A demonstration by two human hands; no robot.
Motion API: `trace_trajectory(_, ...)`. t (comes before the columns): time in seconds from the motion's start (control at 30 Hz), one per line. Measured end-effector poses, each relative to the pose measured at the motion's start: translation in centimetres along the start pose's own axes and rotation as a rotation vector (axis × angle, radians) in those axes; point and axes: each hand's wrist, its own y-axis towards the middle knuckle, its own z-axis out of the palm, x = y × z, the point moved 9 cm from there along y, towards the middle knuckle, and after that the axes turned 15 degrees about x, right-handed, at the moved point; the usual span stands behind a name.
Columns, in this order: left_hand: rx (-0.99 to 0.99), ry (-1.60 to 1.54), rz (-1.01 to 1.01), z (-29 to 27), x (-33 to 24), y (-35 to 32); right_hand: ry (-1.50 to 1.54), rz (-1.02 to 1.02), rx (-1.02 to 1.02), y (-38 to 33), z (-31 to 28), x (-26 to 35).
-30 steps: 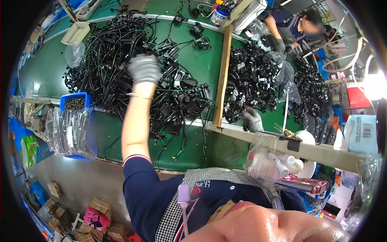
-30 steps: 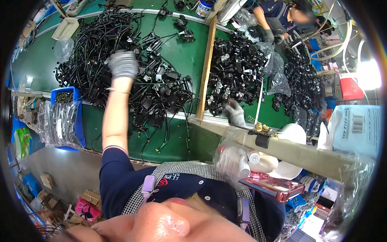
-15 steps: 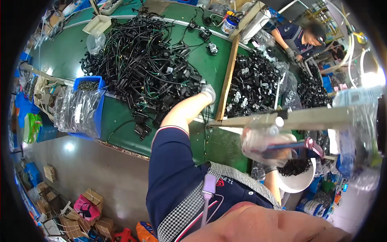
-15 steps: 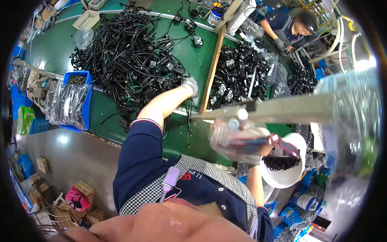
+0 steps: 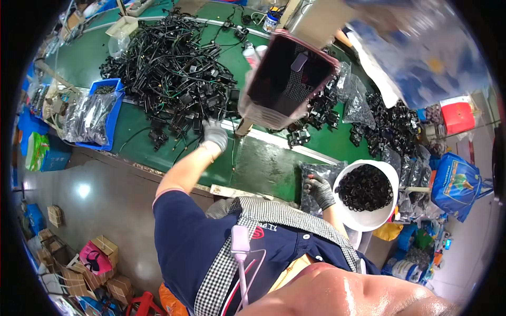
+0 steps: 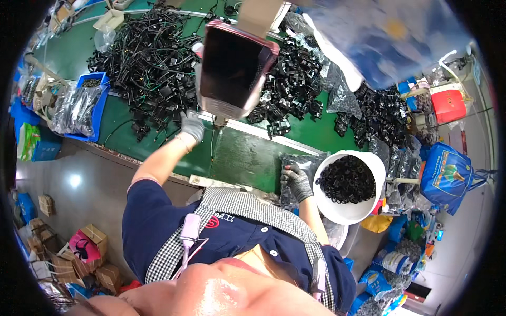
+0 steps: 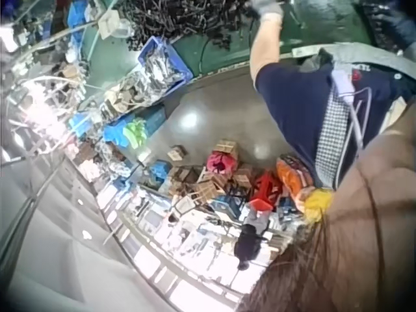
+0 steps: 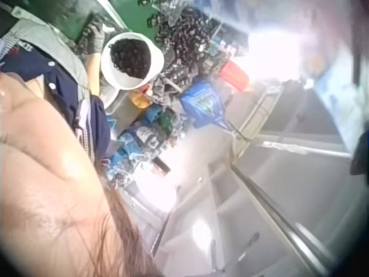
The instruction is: Sorting and packing bundles of black electrical wires into plastic bags on a factory assembly line.
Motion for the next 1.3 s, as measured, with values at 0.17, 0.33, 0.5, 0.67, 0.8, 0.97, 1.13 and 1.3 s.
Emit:
trace_trajectory(0.17,0.304,-0.307,0.634,-1.5,-15.9,-3.7,-0.006,-0.014,0.055,-2.0,-1.7,-0.6)
trace_trajectory(0.33,0.162,-0.440,0.288,-7.5,-17.8,6.0,-0.181,-0.039,-0.084,-5.3,-2.4,-1.1)
trace_trajectory(0.5,-0.080,-0.699,0.026,-14.5,-15.8,11.9,-0.260,-0.100,-0.181,-10.4,-0.7,-1.7)
trace_trajectory(0.67,0.058,-0.858,0.026,-12.7,-16.8,17.2,0.202,-0.193,-0.191,-12.9,-3.7,-7.1)
trace_trajectory(0.8,0.391,-0.782,-0.133,-11.7,-17.5,17.7,0.286,-0.256,-0.359,-15.0,-6.9,-10.7)
trace_trajectory(0.97,0.281,-0.521,-0.006,-8.6,-17.0,17.1,0.179,-0.217,-0.156,-12.2,-3.7,-7.6)
trace_trajectory(1.13,0.190,-0.493,0.394,-8.1,-24.2,8.6,0.099,-0.182,-0.170,-10.4,-6.0,-5.9)
trace_trajectory(1.3,0.298,-1.131,0.488,-0.1,-14.7,13.5,-0.192,-0.010,-0.111,-6.2,-4.6,-3.6)
